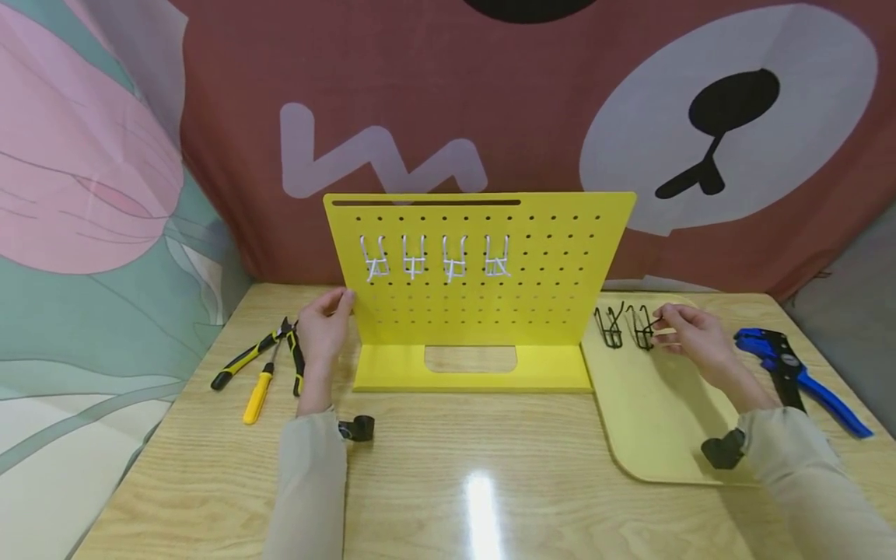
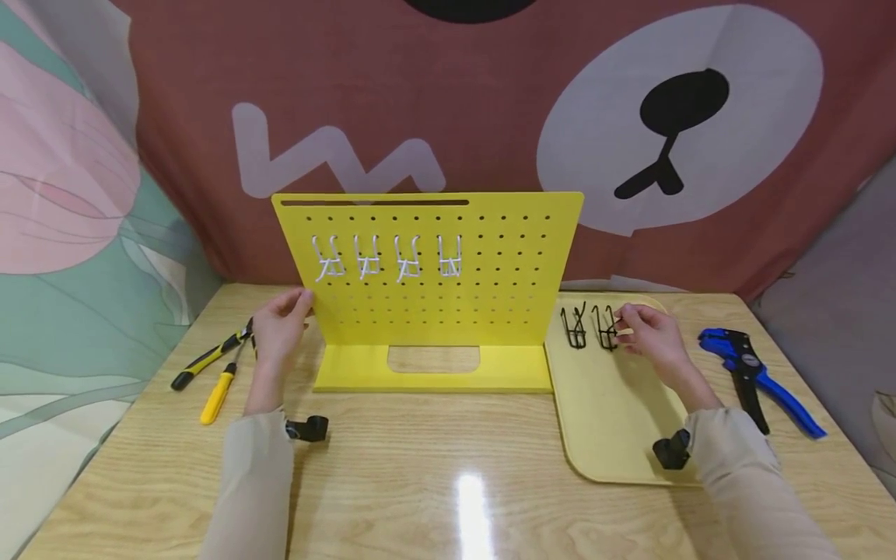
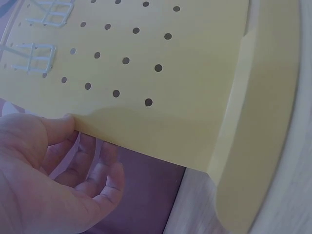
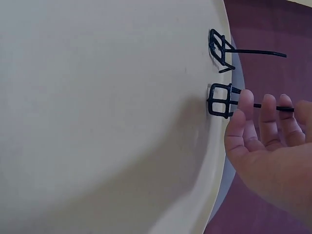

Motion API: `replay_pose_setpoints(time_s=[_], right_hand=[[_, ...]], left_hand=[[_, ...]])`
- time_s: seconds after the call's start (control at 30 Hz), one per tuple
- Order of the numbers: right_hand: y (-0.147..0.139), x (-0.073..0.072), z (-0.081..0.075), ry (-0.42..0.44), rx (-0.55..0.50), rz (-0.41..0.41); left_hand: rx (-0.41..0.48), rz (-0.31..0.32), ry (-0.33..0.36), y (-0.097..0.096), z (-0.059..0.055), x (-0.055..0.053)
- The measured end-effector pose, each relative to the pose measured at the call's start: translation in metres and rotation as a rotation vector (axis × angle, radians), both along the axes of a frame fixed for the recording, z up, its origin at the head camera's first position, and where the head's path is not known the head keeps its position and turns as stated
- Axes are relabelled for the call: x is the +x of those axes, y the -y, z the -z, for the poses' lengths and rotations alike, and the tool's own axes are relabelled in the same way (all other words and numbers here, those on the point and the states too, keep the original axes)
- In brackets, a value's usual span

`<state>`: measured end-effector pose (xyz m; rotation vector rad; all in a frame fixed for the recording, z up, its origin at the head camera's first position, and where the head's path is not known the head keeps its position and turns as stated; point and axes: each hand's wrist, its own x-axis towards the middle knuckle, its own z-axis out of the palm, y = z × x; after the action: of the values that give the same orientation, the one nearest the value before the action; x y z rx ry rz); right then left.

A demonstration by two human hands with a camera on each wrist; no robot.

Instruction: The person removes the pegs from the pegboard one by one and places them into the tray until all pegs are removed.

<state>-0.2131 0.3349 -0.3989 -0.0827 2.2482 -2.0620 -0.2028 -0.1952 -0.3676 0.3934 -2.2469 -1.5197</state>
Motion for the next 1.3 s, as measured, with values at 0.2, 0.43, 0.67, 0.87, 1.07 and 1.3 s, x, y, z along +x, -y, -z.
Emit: replay_pose_setpoints(time_s=[0.2, 0.43, 0.67, 0.87, 1.07, 1.3], right_hand=[[0.0003, -0.0015, -0.0008, 0.028, 0.074, -0.005], [0.0037, -0.0038, -0.0021, 0.06, 0.128, -0.006], [0.0062, -0.0042, 0.0, 0.072, 0.116, 0.003], [0.0059, -0.0023, 0.0001, 0.057, 0.093, 0.029], [0.0065, -0.0028, -0.0017, 0.059, 0.056, 0.035], [0.0075, -0.0037, -0.003, 0.078, 0.067, 0.03]], left_hand=[[-0.002, -0.002, 0.012, -0.0011, -0.0006, -0.0004], [-0.002, 0.001, 0.016, -0.0006, -0.0005, 0.0005], [-0.004, -0.009, 0.027, -0.0002, 0.0003, 0.0002], [-0.014, -0.005, 0.035, 0.0004, 0.0008, -0.0001], [-0.023, -0.009, 0.032, 0.0009, 0.0007, 0.0002], [-0.015, -0.012, 0.035, 0.0009, 0.0004, 0.0004]])
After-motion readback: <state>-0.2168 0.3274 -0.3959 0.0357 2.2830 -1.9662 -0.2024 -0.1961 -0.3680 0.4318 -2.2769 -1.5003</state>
